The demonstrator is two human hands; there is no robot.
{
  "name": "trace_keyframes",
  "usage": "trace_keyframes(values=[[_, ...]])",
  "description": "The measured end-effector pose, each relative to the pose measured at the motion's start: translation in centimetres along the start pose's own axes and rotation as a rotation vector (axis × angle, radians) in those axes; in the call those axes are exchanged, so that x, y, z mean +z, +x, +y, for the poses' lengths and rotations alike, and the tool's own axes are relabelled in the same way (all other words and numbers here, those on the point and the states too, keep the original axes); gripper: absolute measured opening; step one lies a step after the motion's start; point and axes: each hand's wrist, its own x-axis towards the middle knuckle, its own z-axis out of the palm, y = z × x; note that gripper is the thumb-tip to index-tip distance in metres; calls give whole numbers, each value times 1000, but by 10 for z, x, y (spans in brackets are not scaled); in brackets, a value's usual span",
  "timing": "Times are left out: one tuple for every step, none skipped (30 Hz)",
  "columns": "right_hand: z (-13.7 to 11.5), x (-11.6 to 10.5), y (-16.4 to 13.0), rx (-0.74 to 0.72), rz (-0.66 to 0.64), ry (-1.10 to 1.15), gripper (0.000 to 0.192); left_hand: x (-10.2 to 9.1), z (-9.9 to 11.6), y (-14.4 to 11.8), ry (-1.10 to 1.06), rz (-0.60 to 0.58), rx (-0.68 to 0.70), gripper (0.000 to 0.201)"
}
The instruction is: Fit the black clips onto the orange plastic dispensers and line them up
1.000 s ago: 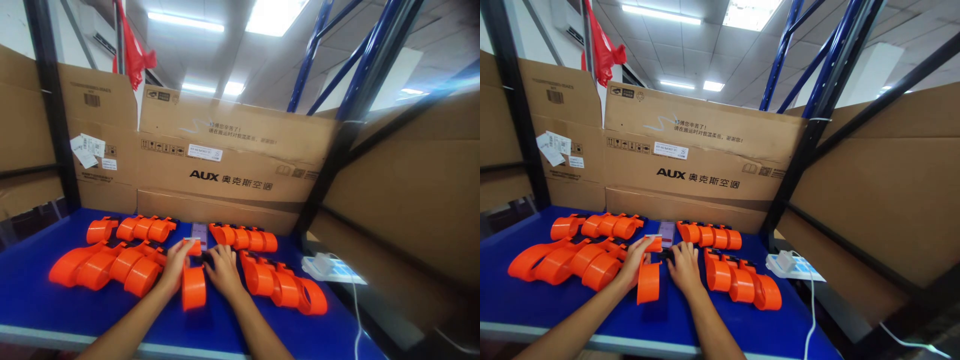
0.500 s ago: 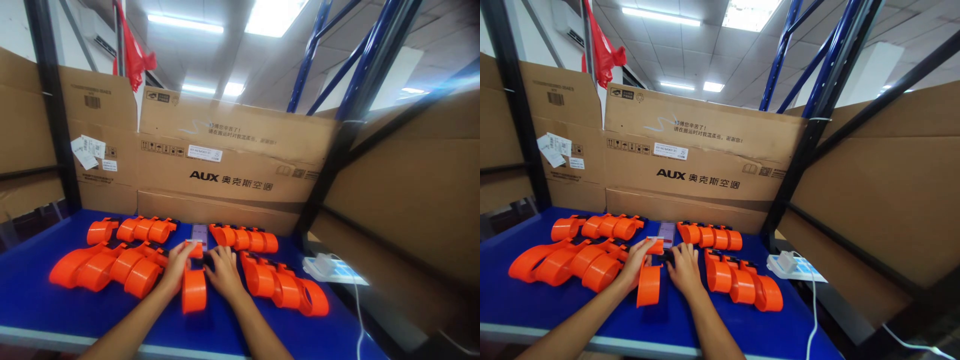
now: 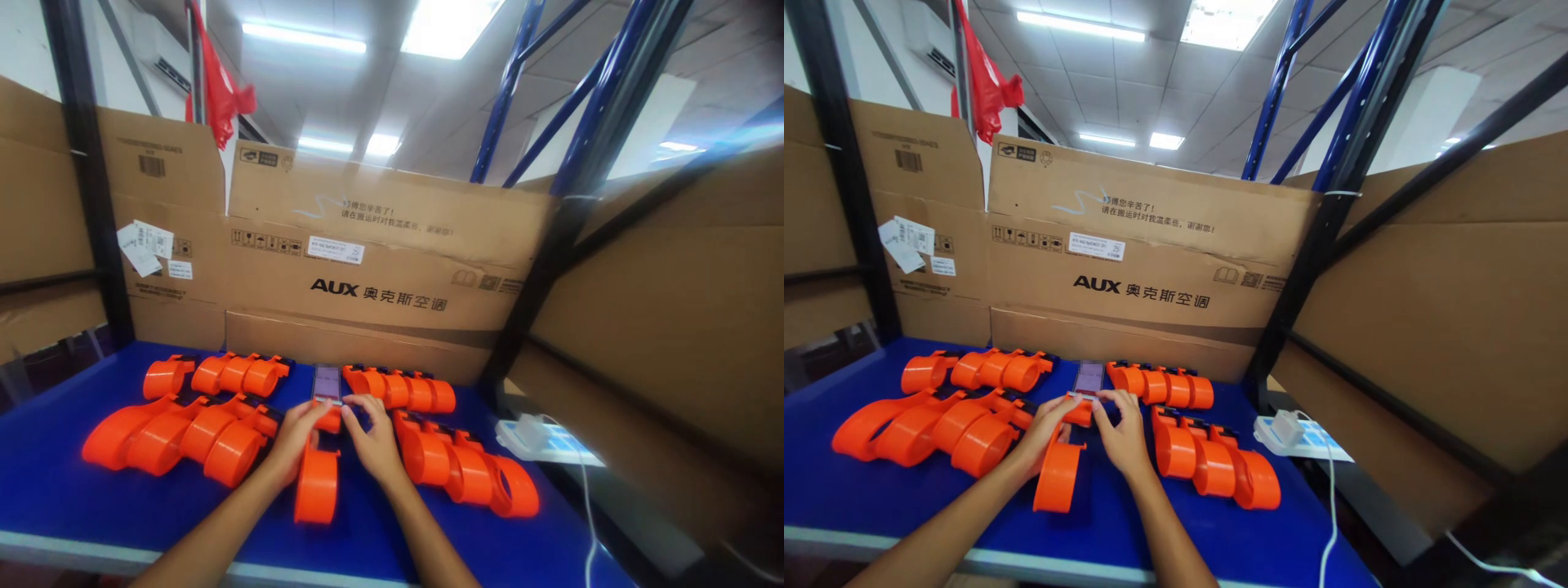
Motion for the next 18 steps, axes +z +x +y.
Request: trace_keyframes(values=[[1, 0, 1, 14, 1, 44, 22, 1, -1, -1, 22, -30, -6, 48], [2, 0, 1, 28, -4, 81, 22, 1, -1, -2, 42, -55, -6, 48], [3, 1, 2, 41, -11, 113, 22, 2, -2, -3, 60, -73, 0, 48], [4, 1, 2, 50, -17, 142, 22, 2, -2, -3, 75, -86, 6, 48], [6, 1, 3, 57, -19, 168, 22, 2, -3, -4, 88, -95, 12, 48], [7, 1, 3, 62, -18, 191, 22, 2, -3, -4, 98, -101, 17, 48], [7, 2, 4, 65, -14, 209, 22, 2, -2, -4, 103, -105, 21, 48], [8, 2, 5, 68, -10, 222, 22, 3, -2, -5, 107, -106, 23, 48], [8, 2, 5, 70, -5, 230, 22, 3, -2, -5, 110, -105, 26, 48], [8, 2, 6, 72, -2, 235, 22, 3, -1, -5, 111, -103, 30, 48], [8, 2, 6, 74, 2, 237, 21, 3, -1, -4, 112, -99, 35, 48], [9, 2, 6, 74, 5, 237, 21, 3, -1, -4, 111, -94, 42, 48], [9, 2, 7, 74, 8, 237, 21, 3, -2, -4, 110, -90, 48, 48], [9, 2, 7, 74, 13, 236, 21, 3, -2, -4, 107, -87, 53, 47], [10, 2, 7, 75, 18, 235, 21, 3, -2, -3, 103, -83, 58, 47], [10, 1, 8, 78, 25, 235, 21, 3, -2, -3, 98, -80, 61, 47], [11, 1, 8, 82, 33, 236, 22, 3, -2, -2, 94, -76, 63, 47], [12, 1, 8, 86, 41, 240, 22, 3, -2, -2, 89, -70, 66, 48]])
